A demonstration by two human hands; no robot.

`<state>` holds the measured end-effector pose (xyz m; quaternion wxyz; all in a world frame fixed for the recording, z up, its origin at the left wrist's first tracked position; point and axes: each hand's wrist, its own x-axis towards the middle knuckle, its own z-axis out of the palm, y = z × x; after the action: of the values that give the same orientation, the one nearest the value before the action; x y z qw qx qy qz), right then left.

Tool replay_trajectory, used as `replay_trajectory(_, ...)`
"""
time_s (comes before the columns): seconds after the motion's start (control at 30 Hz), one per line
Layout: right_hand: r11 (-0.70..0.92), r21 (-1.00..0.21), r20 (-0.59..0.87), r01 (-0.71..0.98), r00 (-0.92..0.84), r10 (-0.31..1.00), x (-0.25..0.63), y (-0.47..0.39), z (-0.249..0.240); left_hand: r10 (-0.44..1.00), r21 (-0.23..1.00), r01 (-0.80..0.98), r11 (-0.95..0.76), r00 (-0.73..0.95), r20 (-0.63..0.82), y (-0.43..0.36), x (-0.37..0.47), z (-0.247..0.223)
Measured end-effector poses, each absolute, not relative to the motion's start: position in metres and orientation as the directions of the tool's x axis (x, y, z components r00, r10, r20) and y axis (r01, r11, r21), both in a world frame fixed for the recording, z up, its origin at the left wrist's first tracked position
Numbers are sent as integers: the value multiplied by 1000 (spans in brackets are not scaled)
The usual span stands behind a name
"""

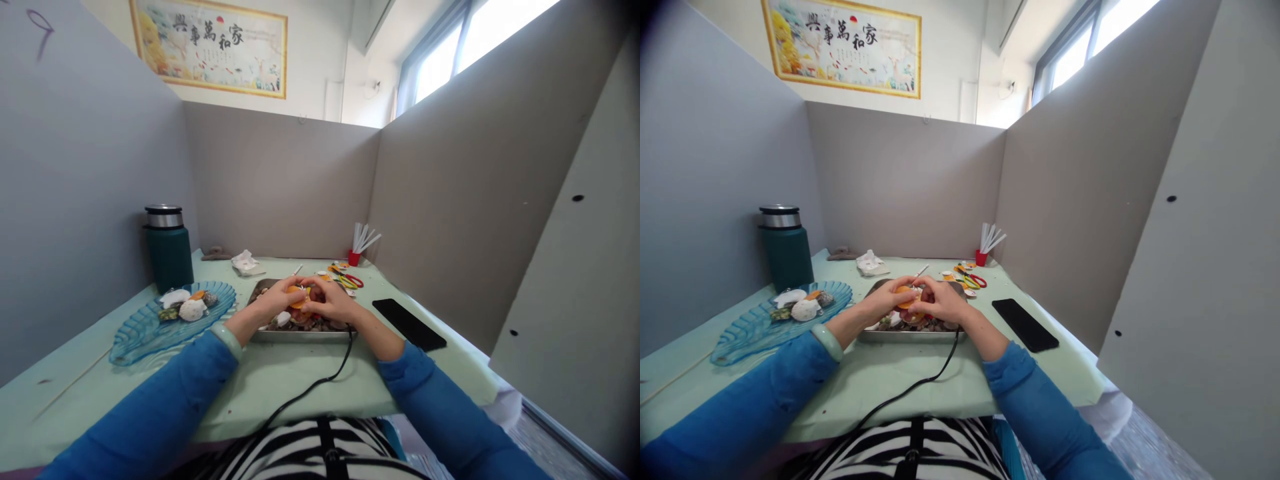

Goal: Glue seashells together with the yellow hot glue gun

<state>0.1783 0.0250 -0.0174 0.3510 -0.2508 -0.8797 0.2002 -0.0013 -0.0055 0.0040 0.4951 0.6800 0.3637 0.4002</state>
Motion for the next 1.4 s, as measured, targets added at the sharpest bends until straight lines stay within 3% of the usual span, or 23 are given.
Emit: replay_trajectory(1.4, 794, -506, 496, 338, -639, 588, 179, 27, -19, 885, 961, 137, -239, 438, 158, -5, -2, 4)
